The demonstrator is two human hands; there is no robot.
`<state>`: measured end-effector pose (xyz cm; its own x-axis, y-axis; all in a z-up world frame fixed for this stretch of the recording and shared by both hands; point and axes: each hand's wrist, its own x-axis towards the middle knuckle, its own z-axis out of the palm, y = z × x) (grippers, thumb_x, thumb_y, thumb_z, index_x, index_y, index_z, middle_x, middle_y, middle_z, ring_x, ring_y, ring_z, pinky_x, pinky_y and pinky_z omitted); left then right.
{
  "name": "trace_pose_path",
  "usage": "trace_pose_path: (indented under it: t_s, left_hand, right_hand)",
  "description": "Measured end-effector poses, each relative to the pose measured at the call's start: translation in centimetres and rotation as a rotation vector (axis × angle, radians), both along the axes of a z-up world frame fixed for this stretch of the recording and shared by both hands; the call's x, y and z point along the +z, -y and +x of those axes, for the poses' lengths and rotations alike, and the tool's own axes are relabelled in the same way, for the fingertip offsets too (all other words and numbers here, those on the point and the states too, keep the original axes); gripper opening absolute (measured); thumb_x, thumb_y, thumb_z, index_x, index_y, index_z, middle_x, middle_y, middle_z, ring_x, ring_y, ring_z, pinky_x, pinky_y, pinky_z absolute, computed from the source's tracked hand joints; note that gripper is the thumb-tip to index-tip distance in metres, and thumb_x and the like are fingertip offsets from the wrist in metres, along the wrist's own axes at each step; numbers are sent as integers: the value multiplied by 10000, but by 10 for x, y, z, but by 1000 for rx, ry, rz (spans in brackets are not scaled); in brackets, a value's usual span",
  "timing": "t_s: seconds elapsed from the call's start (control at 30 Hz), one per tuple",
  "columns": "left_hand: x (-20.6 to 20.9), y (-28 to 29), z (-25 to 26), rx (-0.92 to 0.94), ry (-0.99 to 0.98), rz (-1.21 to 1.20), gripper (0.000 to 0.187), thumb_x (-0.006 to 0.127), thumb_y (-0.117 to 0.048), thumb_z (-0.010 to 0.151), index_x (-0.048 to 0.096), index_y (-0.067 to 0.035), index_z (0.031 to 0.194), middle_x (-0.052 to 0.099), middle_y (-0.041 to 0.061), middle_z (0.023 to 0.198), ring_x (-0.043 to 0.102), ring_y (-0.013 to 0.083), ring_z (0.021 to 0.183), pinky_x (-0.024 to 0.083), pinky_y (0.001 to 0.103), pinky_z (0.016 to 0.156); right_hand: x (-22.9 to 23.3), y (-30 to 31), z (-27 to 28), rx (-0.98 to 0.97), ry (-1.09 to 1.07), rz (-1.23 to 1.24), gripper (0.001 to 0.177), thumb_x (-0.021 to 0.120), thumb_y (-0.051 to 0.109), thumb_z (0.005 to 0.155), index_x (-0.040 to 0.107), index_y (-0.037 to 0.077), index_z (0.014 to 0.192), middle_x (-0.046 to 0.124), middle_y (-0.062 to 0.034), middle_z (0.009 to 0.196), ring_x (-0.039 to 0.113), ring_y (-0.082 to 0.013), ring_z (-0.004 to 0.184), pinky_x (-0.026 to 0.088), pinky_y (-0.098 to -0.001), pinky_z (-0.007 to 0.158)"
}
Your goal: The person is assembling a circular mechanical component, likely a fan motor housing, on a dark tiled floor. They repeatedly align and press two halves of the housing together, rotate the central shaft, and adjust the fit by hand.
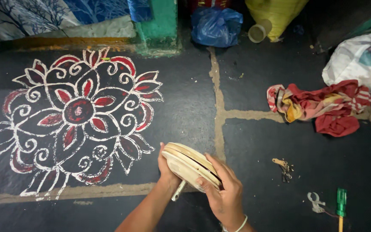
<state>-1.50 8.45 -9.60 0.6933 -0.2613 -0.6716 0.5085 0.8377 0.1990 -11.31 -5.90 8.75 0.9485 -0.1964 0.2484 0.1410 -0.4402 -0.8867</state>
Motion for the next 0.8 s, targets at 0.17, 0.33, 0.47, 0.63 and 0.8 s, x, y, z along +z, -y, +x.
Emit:
trace_pose_path:
  t_s: [0.17, 0.33, 0.47, 0.63, 0.8]
  left_hand:
    - [20, 2, -9, -165, 11, 98, 695, 336, -629, 979, 673, -45, 1146, 734, 179, 1143, 677, 335, 1088, 510, 469, 994]
    - [33, 12, -12, -204, 298, 423, 631, 321, -546, 1058, 657, -20, 1153, 730, 124, 1104, 664, 249, 1068, 500, 401, 977]
    - [45, 10, -11, -299, 554, 625, 603, 343, -510, 1076, 680, -14, 1140, 746, 114, 1049, 677, 207, 997, 509, 360, 936]
    - [80, 8, -10, -450, 1165, 1124, 461, 771, -212, 807, 631, -47, 1214, 658, 130, 1192, 605, 286, 1127, 465, 399, 985]
    - [117, 6, -6, -550, 1482, 1203, 515, 820, -165, 814, 627, -59, 1279, 661, 122, 1280, 581, 335, 1248, 413, 450, 1068]
  right_hand:
    - [-13, 31, 7, 13, -119, 132, 506, 778, 245, 867, 675, -22, 1284, 767, -154, 1147, 741, -197, 1012, 574, -302, 879]
    - [-16, 55, 20, 79, -189, 160, 462, 779, 171, 873, 670, -18, 1280, 786, -137, 1112, 742, -184, 978, 576, -288, 855]
    - [-15, 56, 31, 144, -111, 169, 490, 779, 117, 867, 481, -14, 1233, 751, -153, 1202, 730, -179, 1065, 577, -294, 902]
    - [-20, 59, 36, 156, -196, 45, 525, 772, 119, 850, 409, 14, 1215, 759, -148, 1219, 758, -191, 1066, 589, -308, 894]
    - [-29, 61, 32, 153, -210, 35, 532, 782, 128, 852, 412, 23, 1220, 763, -133, 1204, 774, -213, 1043, 601, -318, 867]
